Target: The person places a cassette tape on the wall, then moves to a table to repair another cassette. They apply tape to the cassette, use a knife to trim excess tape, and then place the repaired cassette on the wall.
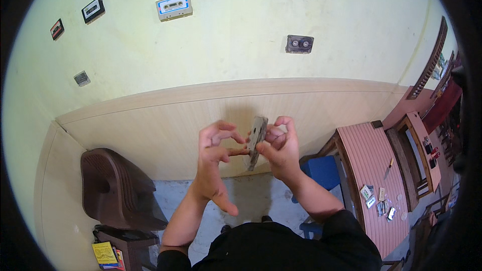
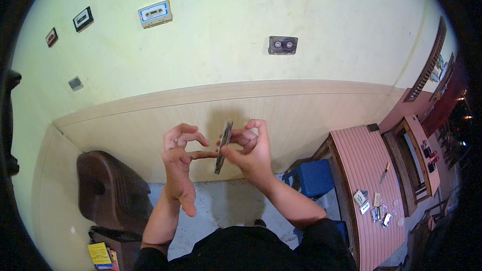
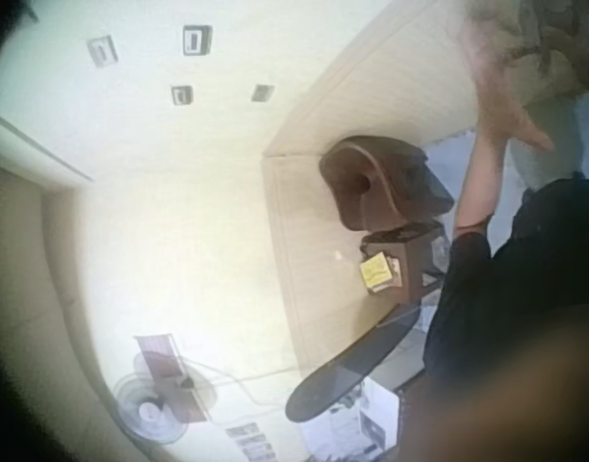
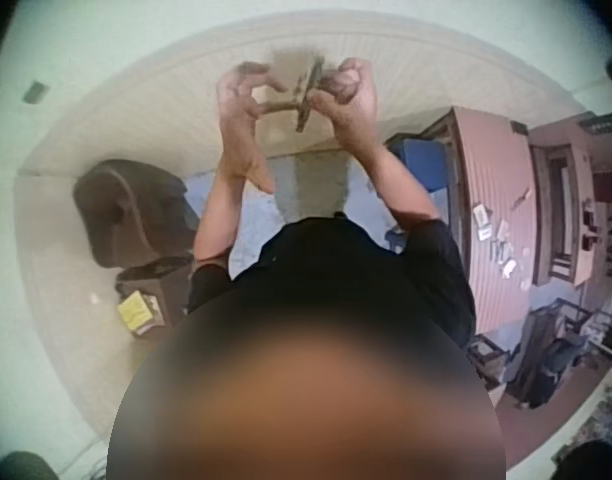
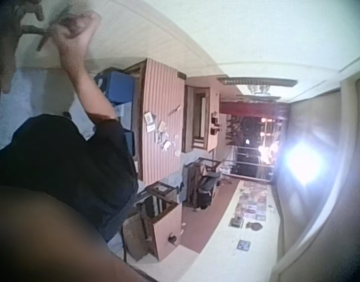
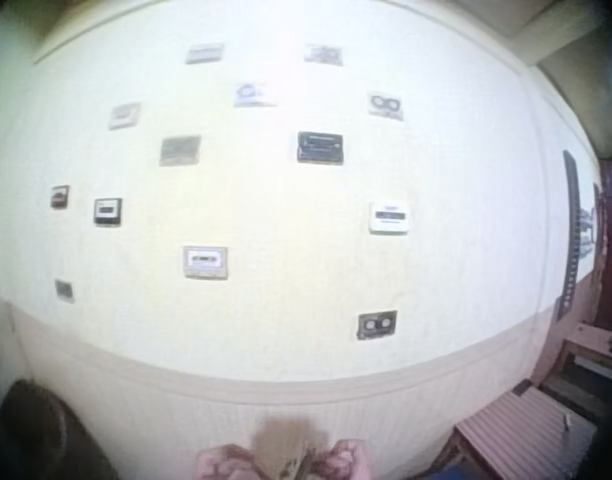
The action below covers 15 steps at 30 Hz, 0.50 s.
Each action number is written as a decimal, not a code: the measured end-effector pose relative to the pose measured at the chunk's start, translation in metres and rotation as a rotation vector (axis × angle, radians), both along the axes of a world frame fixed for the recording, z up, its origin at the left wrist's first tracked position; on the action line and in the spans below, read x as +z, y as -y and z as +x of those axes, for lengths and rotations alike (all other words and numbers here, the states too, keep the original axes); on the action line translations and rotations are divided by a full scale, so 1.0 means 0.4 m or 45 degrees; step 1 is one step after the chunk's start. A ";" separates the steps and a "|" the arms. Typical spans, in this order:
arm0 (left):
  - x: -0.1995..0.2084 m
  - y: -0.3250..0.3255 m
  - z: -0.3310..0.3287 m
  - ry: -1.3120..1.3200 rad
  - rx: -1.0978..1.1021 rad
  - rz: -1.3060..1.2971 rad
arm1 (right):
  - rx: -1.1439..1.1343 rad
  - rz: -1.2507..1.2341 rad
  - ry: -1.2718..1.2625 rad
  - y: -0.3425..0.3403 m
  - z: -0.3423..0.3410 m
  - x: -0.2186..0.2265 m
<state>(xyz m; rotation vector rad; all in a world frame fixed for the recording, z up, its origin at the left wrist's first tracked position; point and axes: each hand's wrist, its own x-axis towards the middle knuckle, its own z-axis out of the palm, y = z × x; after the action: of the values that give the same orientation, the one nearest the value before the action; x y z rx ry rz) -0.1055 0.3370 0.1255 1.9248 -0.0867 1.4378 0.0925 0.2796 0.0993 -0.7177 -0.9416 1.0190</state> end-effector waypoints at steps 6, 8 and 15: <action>-0.033 -0.020 -0.026 -0.253 0.048 0.486 | 0.979 -0.578 -0.648 -0.004 0.030 -0.034; -0.040 -0.024 -0.027 -0.191 0.043 0.614 | 1.034 -0.562 -0.639 -0.002 0.008 -0.044; -0.068 -0.031 -0.009 -0.041 0.434 0.099 | 0.702 -0.269 -0.402 0.016 -0.002 -0.015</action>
<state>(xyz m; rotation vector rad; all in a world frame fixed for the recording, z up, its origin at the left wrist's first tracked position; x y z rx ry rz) -0.1091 0.3494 0.0983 2.0994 0.2133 1.6414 0.0917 0.2732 0.0935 -0.4521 -0.7734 1.6841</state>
